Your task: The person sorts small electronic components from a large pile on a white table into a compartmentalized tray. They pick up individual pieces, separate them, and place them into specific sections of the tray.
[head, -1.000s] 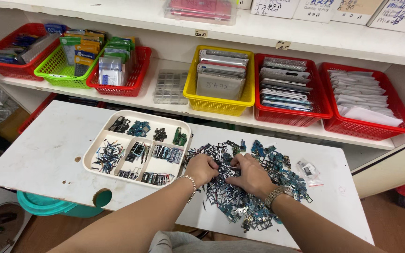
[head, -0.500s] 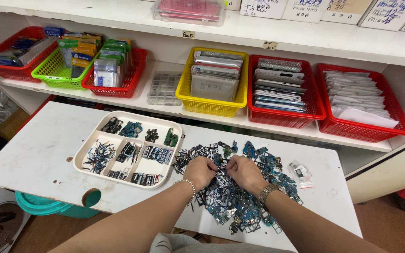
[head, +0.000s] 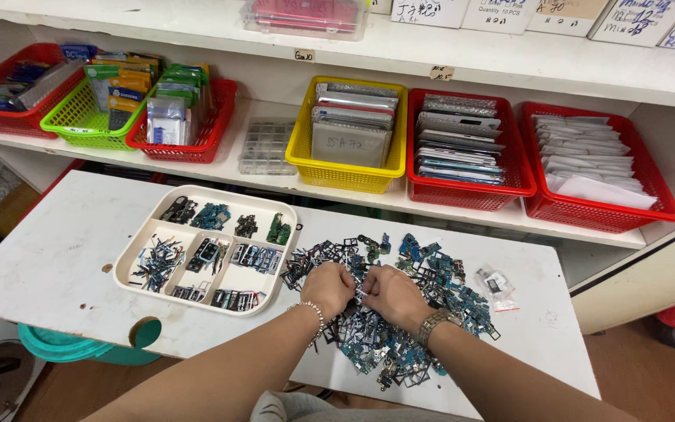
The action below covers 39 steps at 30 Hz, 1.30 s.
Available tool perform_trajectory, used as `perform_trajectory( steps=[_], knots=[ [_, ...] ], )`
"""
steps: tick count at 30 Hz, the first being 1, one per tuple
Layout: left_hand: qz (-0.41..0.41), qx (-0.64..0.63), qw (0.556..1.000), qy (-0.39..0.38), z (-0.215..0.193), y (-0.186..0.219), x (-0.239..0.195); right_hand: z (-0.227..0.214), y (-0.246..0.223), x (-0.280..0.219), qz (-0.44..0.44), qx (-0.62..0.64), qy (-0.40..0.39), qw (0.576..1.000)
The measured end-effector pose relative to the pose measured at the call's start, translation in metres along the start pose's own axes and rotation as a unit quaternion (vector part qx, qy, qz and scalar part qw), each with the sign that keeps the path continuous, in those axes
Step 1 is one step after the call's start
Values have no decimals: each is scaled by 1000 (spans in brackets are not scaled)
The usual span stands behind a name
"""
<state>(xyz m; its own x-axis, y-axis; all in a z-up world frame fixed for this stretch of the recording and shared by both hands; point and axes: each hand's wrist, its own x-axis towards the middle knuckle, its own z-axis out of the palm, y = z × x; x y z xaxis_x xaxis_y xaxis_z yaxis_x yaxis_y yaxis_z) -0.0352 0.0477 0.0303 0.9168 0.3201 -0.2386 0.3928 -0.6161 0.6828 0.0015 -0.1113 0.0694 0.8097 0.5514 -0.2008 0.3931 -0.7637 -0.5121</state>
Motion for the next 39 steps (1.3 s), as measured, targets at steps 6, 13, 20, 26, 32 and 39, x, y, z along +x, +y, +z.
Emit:
perform_trajectory(
  steps=[6, 13, 20, 26, 32, 39],
  knots=[
    [-111, -342, 933, -26, 3, -18, 19, -4, 14, 29, 150, 392, -67, 905],
    [-128, -444, 880, -109, -9, -40, 35, -7, -3, 32, 158, 570, -96, 800],
    [-119, -435, 889, -84, -47, -54, 18, 9, -35, 41, 140, 606, -91, 778],
    [-90, -171, 963, 189, -92, -74, 8, 29, -74, 62, 134, 598, -98, 784],
    [-129, -41, 975, 177, -123, -90, 22, 31, -80, 66, 146, 565, -92, 807],
    [-160, 17, 976, 149, -129, -82, 22, 29, -61, 64, 197, 534, -63, 820]
  ],
)
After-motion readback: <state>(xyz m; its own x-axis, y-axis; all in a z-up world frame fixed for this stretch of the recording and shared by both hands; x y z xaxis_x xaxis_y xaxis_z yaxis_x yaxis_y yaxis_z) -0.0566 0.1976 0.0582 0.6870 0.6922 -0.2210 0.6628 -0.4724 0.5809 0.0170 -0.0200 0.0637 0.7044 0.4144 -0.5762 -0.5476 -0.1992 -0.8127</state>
